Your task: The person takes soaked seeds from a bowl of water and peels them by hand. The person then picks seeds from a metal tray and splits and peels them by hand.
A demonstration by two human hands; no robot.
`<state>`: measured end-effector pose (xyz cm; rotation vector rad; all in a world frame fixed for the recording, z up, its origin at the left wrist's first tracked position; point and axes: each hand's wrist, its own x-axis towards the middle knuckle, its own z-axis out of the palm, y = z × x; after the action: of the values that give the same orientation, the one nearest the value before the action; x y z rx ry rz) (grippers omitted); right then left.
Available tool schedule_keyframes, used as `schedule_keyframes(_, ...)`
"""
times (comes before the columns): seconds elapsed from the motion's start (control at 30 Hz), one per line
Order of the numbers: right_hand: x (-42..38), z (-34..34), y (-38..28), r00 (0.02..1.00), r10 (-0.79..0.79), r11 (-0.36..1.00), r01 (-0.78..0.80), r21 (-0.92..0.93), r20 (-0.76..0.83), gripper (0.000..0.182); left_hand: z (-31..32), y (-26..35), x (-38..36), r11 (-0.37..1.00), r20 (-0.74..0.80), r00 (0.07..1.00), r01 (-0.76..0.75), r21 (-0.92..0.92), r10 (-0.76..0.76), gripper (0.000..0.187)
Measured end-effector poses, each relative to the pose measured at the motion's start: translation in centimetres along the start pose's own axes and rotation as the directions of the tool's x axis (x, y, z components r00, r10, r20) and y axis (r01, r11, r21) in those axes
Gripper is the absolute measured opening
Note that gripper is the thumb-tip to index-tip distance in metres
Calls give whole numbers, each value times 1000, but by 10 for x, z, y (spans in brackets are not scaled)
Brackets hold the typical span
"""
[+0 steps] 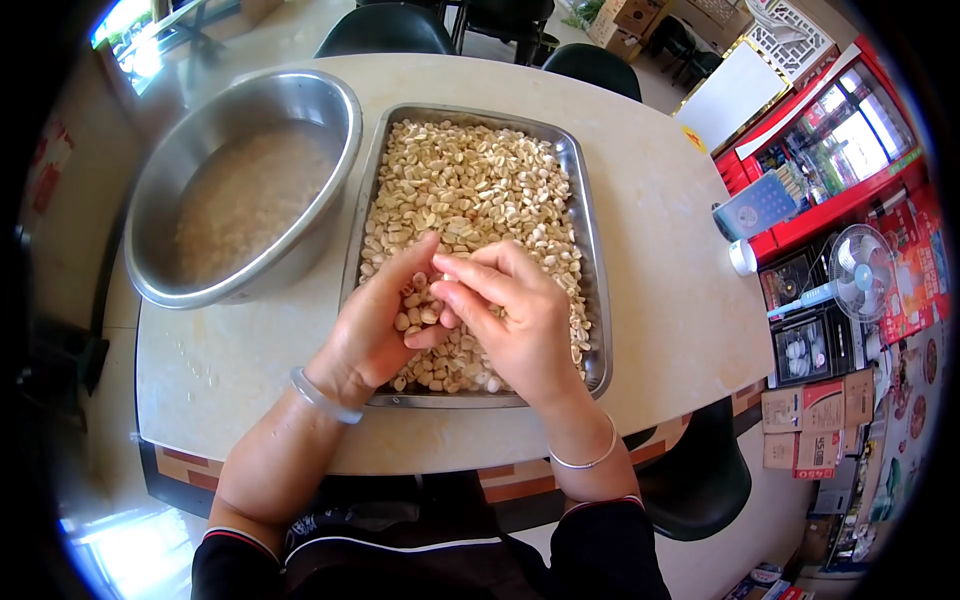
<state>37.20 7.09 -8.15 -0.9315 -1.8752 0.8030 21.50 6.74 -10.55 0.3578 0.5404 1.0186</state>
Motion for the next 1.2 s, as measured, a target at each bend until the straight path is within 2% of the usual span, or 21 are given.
schedule_keyframes(0.03,0,-1,1,1000,-14,1000,15,26,-18,25,0,0,0,1000,17,1000,10,11,-10,27)
schedule_keyframes(0.13,4,-7,6,998,-54,992,57,113,-26,25,3,3,-3,990,-14,995,-97,106,99,19)
schedule_keyframes(0.23,2,-14,12,989,148,893,-145,426,27,26,6,7,-5,983,4,994,-111,144,112,16)
schedule_keyframes(0.27,2,-16,13,990,144,913,-134,386,3,24,7,9,-6,982,13,994,-106,155,105,16)
schedule_keyframes(0.37,5,-15,8,979,193,879,-147,454,-58,22,8,12,-8,978,27,995,-99,186,96,16)
schedule_keyframes(0.47,5,-17,10,983,177,862,-129,491,-53,22,10,10,-8,972,13,994,-108,211,107,16)
schedule_keyframes(0.57,5,-14,10,991,122,873,-76,481,-64,22,14,11,-10,970,7,996,-90,227,90,17)
schedule_keyframes(0.67,5,-17,15,997,64,954,-51,297,-34,22,11,11,-9,962,23,997,-82,261,79,19)
schedule_keyframes(0.77,6,-21,15,997,-80,997,80,21,-7,22,8,10,-8,956,0,997,-68,285,71,20)
schedule_keyframes(0.87,6,-15,16,986,-136,991,135,-15,-92,22,9,10,-9,947,-10,997,-67,314,73,21)
schedule_keyframes(0.97,6,-14,16,972,-208,974,195,-118,-107,19,9,10,-9,939,-23,995,-84,334,98,21)
schedule_keyframes(1.07,5,-14,10,963,-260,925,229,-304,-68,16,10,7,-7,910,-84,982,-124,396,170,20)
schedule_keyframes(1.13,3,-12,9,965,-254,926,221,-306,-73,14,11,6,-6,876,-110,968,-154,457,228,19)
schedule_keyframes(1.17,2,-11,8,965,-251,927,218,-307,-75,13,11,6,-6,889,-102,970,-154,432,218,18)
schedule_keyframes(1.2,1,-11,8,987,-129,988,120,-93,-91,13,10,5,-6,901,-96,973,-154,406,210,17)
